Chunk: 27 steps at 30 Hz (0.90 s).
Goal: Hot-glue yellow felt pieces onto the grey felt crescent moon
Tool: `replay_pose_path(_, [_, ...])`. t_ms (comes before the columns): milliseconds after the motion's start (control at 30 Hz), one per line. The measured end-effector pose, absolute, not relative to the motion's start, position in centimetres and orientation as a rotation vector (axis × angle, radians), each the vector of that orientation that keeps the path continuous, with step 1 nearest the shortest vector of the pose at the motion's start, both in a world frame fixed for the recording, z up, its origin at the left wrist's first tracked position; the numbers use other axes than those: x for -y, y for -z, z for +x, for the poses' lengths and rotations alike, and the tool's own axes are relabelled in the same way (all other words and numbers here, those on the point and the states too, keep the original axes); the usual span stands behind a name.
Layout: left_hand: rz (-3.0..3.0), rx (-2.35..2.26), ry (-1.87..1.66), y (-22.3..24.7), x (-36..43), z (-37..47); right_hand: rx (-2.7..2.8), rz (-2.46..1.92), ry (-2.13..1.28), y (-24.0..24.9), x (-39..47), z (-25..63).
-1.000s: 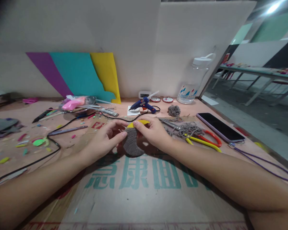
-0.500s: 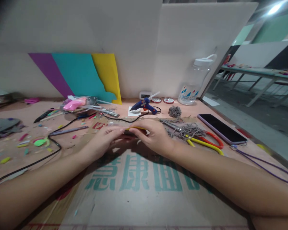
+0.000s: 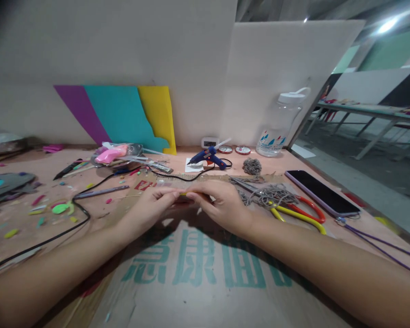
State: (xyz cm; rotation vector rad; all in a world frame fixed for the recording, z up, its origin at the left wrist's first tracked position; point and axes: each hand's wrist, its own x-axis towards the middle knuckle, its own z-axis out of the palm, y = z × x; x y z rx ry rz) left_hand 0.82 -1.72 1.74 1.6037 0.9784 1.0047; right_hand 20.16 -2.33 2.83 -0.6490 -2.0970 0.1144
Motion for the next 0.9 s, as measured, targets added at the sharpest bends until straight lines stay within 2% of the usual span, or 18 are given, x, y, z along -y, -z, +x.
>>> replay_pose_path(233, [1.338, -0.852, -0.997, -1.6, 2.0, 1.0, 2.003, -0.72, -0.165, -2.7, 2.2, 20.0])
replay_pose_path(567, [1.667, -0.911, -1.051, -2.2, 2.7, 0.7, 1.651, -0.982, -0.943, -3.0, 1.3, 19.6])
replay_pose_path(900, [1.561, -0.869, -0.963, -1.9, 2.6, 1.0, 1.676, -0.964, -1.082, -2.9, 1.3, 19.6])
